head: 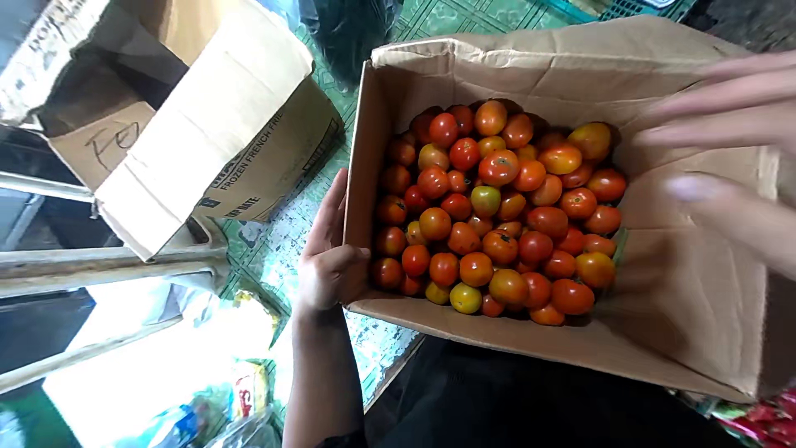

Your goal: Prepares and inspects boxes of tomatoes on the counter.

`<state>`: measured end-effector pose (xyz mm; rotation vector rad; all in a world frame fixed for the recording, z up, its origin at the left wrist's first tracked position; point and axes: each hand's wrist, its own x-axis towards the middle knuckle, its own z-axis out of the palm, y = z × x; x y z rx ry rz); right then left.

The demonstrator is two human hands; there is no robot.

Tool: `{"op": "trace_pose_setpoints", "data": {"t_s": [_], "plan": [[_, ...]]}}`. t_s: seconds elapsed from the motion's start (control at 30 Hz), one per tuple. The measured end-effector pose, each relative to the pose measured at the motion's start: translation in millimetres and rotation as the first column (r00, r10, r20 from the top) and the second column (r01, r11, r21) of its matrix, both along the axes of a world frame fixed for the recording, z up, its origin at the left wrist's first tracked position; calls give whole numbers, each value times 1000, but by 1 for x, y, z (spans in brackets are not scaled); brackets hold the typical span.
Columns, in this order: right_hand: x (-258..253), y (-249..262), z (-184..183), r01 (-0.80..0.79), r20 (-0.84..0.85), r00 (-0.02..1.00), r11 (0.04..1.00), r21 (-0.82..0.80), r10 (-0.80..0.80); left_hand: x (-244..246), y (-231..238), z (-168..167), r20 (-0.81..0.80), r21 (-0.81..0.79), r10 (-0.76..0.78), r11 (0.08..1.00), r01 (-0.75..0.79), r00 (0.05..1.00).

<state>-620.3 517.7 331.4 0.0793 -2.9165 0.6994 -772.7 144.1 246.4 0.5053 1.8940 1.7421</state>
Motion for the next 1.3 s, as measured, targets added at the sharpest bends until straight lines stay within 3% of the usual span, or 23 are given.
{"op": "trace_pose_setpoints", "data": {"t_s": [0.03,0.1,0.2,0.27,0.37,0.47,0.6,0.8,1.03,1.17,1.2,1.23,1.3], "plan": [[-27,-12,-10,-161,-59,985,987,24,162,0,-1,0,-7,1,-7,1000,7,1000],[-80,-47,-40,-403,14,915,908,114,404,0,0,-2,-3,16,-2,1000,2,1000],[-146,-94,-99,-574,270,810,798,183,520,-1,-2,-5,21,61,-1,998,0,1000],[-169,-112,-126,-573,335,806,785,236,488,-2,-5,-6,37,83,-4,997,1,999],[-166,-108,-132,-519,312,845,806,286,433,-2,-11,-9,64,110,-26,994,18,998],[-141,-87,-118,-475,238,878,811,341,414,-4,-12,-11,70,137,-41,990,31,997],[-106,-81,-93,-455,426,855,820,346,295,-13,-12,-16,18,128,-91,988,88,996],[-100,-109,-90,-471,591,785,797,378,184,-12,-7,-17,-12,123,-84,989,85,996],[-80,-115,-84,-453,573,807,775,442,145,-12,-11,-14,-31,104,-99,989,102,995],[-77,-124,-51,-520,793,609,753,402,-3,-10,-10,-16,-12,152,-69,986,70,998],[-84,-123,-46,-512,772,635,759,403,18,-10,-9,-16,-19,144,-62,987,64,998],[-92,-120,-47,-473,674,733,778,413,88,-11,-9,-16,-25,136,-61,989,64,998],[-122,-117,-61,-378,389,897,822,426,211,-11,-8,-16,-26,136,-75,988,78,997]]}}
